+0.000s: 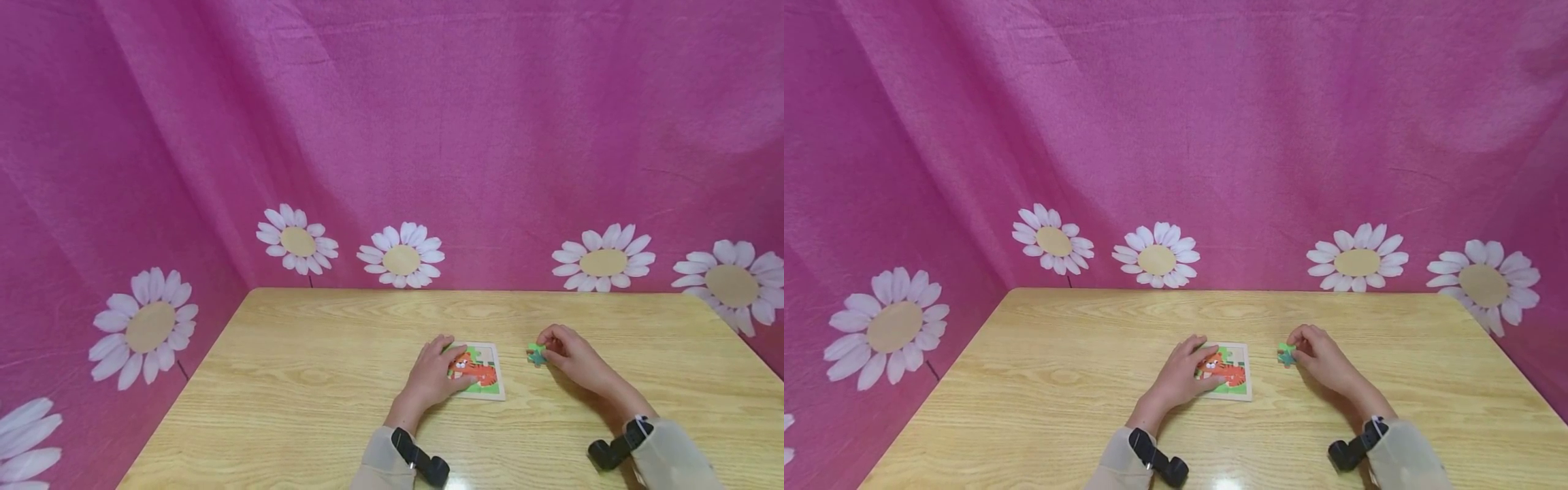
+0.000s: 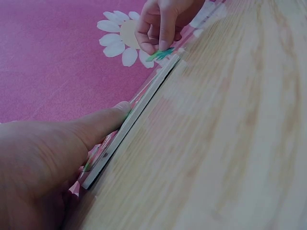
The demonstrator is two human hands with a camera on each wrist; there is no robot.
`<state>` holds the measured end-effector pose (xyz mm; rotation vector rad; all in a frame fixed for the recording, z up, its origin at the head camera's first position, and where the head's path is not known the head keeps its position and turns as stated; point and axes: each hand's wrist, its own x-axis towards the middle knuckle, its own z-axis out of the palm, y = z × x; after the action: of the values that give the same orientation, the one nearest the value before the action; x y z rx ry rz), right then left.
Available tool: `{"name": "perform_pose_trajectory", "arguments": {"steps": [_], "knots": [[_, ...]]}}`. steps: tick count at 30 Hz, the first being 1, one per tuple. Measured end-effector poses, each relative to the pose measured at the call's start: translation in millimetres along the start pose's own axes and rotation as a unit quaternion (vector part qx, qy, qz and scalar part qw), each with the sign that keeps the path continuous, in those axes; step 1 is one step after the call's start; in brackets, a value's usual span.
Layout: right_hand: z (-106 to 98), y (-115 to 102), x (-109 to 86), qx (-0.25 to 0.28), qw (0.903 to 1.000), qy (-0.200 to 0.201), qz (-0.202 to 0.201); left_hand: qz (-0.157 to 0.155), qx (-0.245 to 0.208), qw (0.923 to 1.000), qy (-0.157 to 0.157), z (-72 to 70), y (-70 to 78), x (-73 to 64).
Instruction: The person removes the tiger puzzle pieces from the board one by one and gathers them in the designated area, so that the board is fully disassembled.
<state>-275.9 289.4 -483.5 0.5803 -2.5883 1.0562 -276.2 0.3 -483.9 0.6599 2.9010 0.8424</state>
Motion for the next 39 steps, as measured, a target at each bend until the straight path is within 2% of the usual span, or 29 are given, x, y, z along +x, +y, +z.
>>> {"name": "perform_pose_trajectory", "arguments": {"steps": [7,17,26,32,39], "knots": [[0.1,3.0,5.1,0.018,0.9982,-0.045,0.035,-0.006,0.001,1.0,-0.003,1.8,-1.6,1.5],[-1.9,8.1,12.0,0.017,0.9964,-0.083,0.007,-0.002,0.006,1.0,-0.001,1.4,-2.1,2.1],[-6.1,6.2,17.6,0.028,0.9895,-0.14,0.026,-0.003,0.006,1.0,-0.002,2.6,-3.4,2.6],[-7.7,4.7,17.4,0.009,0.9898,-0.137,0.039,-0.005,0.004,1.0,-0.004,2.0,-2.8,2.7],[-5.2,0.2,13.7,0.007,0.9953,-0.083,0.049,-0.007,0.002,1.0,-0.007,0.4,-1.6,1.5]]}}
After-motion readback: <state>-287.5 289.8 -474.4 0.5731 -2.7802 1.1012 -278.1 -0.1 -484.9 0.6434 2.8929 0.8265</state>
